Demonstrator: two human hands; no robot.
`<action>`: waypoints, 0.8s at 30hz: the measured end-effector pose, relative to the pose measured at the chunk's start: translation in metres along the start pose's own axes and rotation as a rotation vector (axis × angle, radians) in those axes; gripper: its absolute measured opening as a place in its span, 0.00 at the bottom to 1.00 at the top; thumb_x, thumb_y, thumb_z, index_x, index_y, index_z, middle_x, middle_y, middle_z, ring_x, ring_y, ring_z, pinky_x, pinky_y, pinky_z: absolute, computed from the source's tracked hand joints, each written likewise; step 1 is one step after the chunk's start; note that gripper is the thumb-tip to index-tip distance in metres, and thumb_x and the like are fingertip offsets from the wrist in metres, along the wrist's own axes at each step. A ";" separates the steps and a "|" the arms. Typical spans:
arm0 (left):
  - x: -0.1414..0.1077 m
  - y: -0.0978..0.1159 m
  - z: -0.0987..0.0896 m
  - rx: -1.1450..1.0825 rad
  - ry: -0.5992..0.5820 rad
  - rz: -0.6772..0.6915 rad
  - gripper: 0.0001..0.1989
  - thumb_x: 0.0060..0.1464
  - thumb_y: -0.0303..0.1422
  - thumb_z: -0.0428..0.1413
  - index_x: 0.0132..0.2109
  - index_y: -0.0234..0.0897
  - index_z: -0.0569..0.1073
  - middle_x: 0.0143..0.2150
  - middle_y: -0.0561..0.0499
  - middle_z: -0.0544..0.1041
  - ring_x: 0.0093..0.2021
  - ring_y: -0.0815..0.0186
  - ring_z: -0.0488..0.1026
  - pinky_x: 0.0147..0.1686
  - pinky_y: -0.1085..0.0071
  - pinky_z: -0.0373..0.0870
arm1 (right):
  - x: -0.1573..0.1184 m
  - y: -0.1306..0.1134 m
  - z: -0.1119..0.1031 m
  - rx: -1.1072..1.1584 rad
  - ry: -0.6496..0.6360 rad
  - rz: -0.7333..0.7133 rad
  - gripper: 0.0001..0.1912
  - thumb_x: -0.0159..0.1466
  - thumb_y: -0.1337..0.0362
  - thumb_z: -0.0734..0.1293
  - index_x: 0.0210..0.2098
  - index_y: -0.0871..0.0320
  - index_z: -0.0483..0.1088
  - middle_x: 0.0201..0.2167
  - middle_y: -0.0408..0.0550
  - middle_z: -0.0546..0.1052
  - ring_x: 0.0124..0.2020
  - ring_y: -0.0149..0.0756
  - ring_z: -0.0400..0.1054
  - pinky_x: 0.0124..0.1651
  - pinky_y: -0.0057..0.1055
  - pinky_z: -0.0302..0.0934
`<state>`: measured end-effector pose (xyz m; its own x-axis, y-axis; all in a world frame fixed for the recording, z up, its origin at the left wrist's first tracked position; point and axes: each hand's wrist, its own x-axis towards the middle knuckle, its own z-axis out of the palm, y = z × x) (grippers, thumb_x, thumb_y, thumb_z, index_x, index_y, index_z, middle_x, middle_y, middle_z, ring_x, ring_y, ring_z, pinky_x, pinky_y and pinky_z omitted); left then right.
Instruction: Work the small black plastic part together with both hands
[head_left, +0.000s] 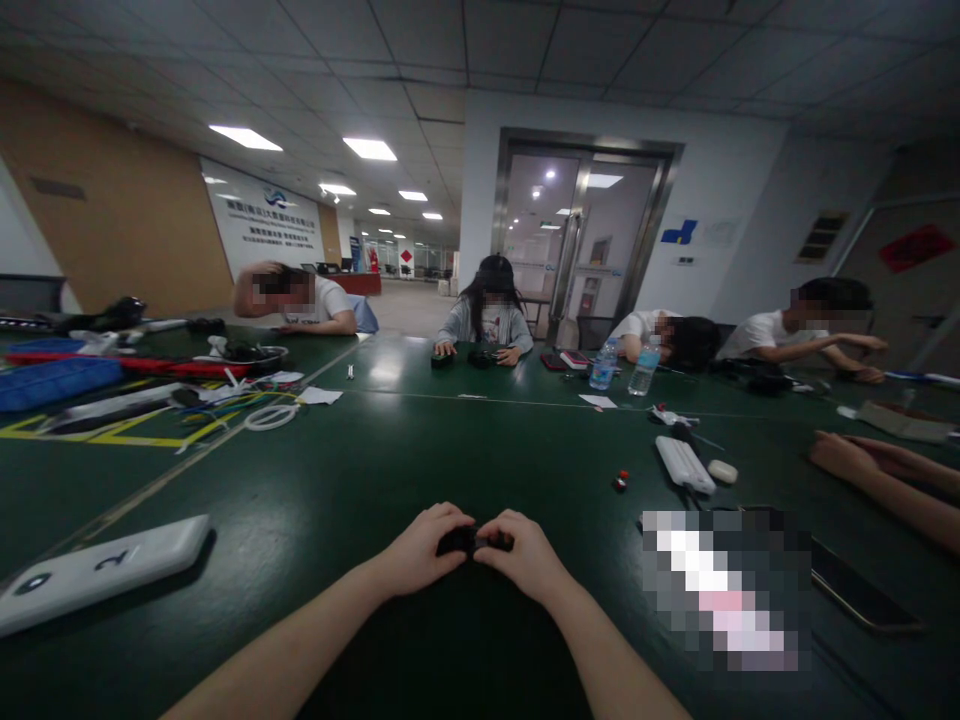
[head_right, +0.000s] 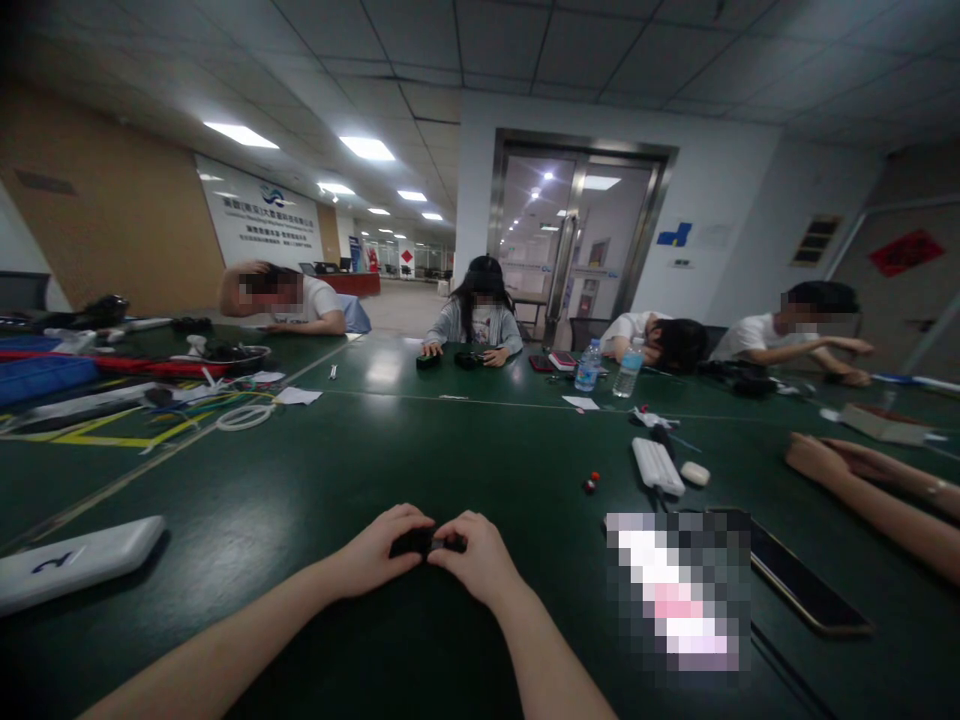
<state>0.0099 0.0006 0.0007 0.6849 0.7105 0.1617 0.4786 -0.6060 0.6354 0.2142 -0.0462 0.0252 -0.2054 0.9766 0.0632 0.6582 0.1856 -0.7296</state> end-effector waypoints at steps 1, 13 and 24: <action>0.000 0.001 0.000 0.002 0.000 -0.001 0.21 0.52 0.34 0.55 0.54 0.42 0.68 0.52 0.48 0.67 0.51 0.61 0.64 0.53 0.62 0.61 | 0.000 0.000 0.000 0.005 -0.001 0.003 0.09 0.54 0.60 0.69 0.35 0.53 0.74 0.35 0.43 0.71 0.38 0.36 0.63 0.39 0.31 0.58; -0.001 0.008 -0.004 0.010 -0.011 -0.024 0.21 0.53 0.35 0.54 0.55 0.43 0.67 0.53 0.48 0.67 0.52 0.61 0.63 0.53 0.61 0.62 | -0.001 0.001 0.002 0.050 -0.009 0.028 0.08 0.55 0.61 0.69 0.35 0.52 0.74 0.35 0.43 0.71 0.37 0.35 0.64 0.40 0.32 0.59; -0.002 0.008 -0.004 0.012 0.003 -0.016 0.21 0.53 0.34 0.55 0.55 0.43 0.66 0.52 0.48 0.68 0.51 0.61 0.64 0.53 0.62 0.62 | 0.000 0.002 0.005 0.034 -0.034 0.030 0.09 0.54 0.60 0.69 0.36 0.51 0.74 0.36 0.43 0.70 0.38 0.36 0.64 0.40 0.32 0.59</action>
<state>0.0104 -0.0040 0.0081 0.6755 0.7212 0.1535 0.4960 -0.5985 0.6291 0.2117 -0.0464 0.0202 -0.2104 0.9774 0.0184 0.6397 0.1519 -0.7535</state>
